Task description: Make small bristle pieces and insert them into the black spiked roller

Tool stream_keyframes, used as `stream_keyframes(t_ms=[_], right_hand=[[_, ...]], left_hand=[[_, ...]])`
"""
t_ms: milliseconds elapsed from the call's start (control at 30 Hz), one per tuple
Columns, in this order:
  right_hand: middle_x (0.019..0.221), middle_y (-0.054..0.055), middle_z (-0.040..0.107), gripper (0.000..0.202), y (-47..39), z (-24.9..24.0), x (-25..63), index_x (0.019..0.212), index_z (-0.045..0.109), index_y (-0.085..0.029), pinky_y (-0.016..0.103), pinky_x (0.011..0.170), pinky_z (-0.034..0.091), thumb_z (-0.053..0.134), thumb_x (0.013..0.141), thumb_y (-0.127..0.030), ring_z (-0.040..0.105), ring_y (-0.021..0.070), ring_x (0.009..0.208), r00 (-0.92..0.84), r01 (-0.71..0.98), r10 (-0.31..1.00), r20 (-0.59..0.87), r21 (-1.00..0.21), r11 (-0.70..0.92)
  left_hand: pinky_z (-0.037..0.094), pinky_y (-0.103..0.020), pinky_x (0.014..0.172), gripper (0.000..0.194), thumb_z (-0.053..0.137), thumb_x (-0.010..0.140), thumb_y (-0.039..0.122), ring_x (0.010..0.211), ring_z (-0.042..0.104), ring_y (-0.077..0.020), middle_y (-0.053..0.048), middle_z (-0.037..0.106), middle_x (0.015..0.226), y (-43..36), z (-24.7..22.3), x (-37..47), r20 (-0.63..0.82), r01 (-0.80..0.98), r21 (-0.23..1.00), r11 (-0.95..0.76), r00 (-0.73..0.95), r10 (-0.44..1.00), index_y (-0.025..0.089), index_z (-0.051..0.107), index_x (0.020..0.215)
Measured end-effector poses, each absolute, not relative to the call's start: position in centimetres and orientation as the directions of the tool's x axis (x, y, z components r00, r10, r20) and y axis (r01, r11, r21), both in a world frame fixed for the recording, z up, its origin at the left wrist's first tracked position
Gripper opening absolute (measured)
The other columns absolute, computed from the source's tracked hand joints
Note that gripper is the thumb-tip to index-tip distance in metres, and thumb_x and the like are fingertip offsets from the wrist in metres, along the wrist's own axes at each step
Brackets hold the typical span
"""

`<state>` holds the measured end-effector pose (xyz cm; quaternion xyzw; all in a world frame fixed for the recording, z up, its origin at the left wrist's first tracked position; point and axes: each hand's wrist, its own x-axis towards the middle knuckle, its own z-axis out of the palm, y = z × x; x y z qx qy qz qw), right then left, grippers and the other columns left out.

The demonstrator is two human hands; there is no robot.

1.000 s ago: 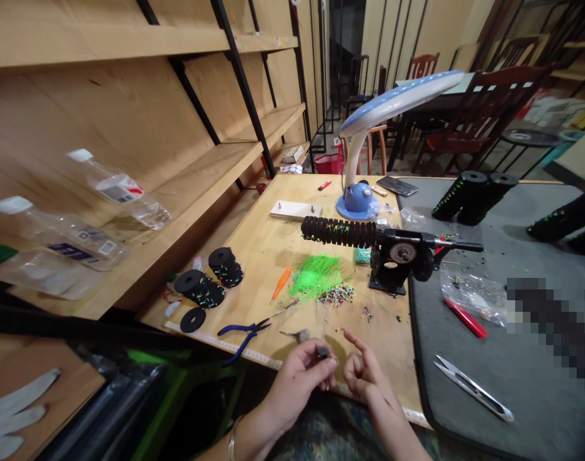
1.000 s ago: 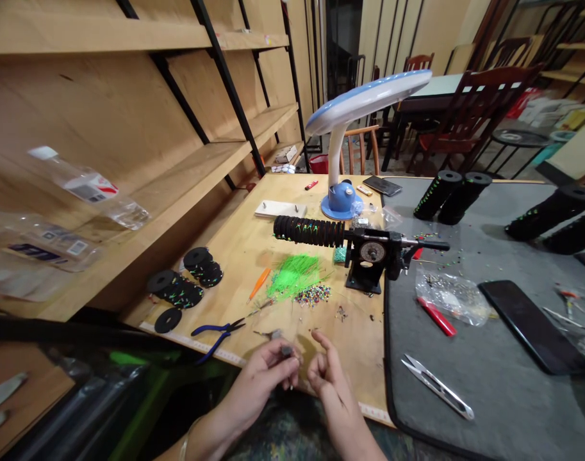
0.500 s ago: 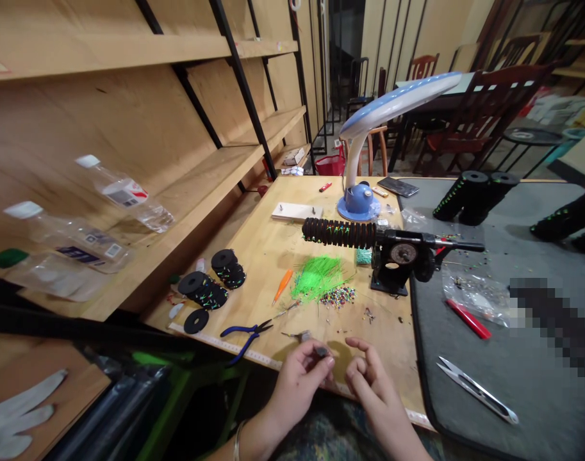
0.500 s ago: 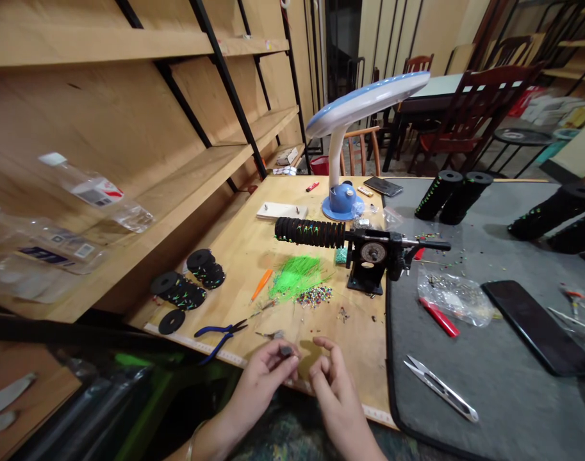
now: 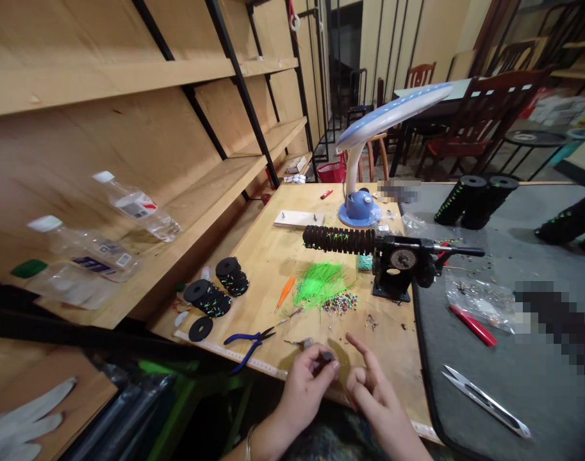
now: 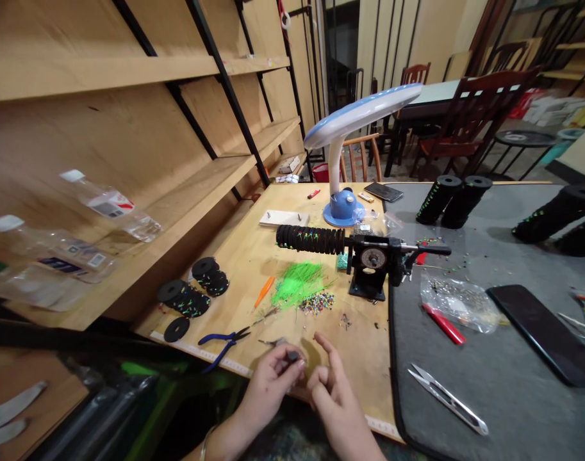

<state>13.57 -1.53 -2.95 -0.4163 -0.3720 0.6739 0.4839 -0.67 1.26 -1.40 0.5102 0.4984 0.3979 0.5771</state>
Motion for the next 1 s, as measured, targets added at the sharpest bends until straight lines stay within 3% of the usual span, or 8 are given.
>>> stream_keyframes(t_ms=[233,400,1000], right_hand=[[0.057,-0.01,0.043,0.072,-1.3,-2.4,13.4,0.143,0.024,-0.018,0.023,0.051,0.028,0.061,0.086,-0.042,0.033,0.0094,0.05,-0.233,-0.377,0.95,-0.209,-0.881,-0.286],[0.052,-0.011,0.043,0.073,-1.2,-2.1,13.0,0.141,0.032,-0.017,0.022,0.05,0.028,0.065,0.08,-0.04,0.032,0.0085,0.046,-0.165,-0.42,0.96,-0.225,-0.865,-0.274],[0.048,-0.011,0.042,0.072,-0.9,-3.7,12.7,0.135,0.042,-0.017,0.02,0.044,0.025,0.071,0.075,-0.044,0.028,0.0065,0.041,-0.16,-0.482,0.957,-0.242,-0.827,-0.29]], left_hand=[[0.044,-0.026,0.067,0.011,0.058,0.086,0.024,0.074,0.056,-0.0172,-0.003,0.058,0.078,1.1,-1.5,-1.0,0.004,0.224,0.974,-0.041,0.163,0.987,0.016,0.059,0.078],[0.043,-0.026,0.066,0.012,0.057,0.086,0.021,0.074,0.056,-0.0175,-0.004,0.059,0.077,1.2,-1.4,-1.0,0.078,0.297,0.947,-0.125,0.165,0.983,0.017,0.059,0.075],[0.044,-0.027,0.069,0.013,0.055,0.089,0.022,0.076,0.058,-0.0186,-0.005,0.062,0.077,1.2,-0.9,-1.0,0.209,0.337,0.903,-0.265,0.194,0.959,0.018,0.06,0.077]])
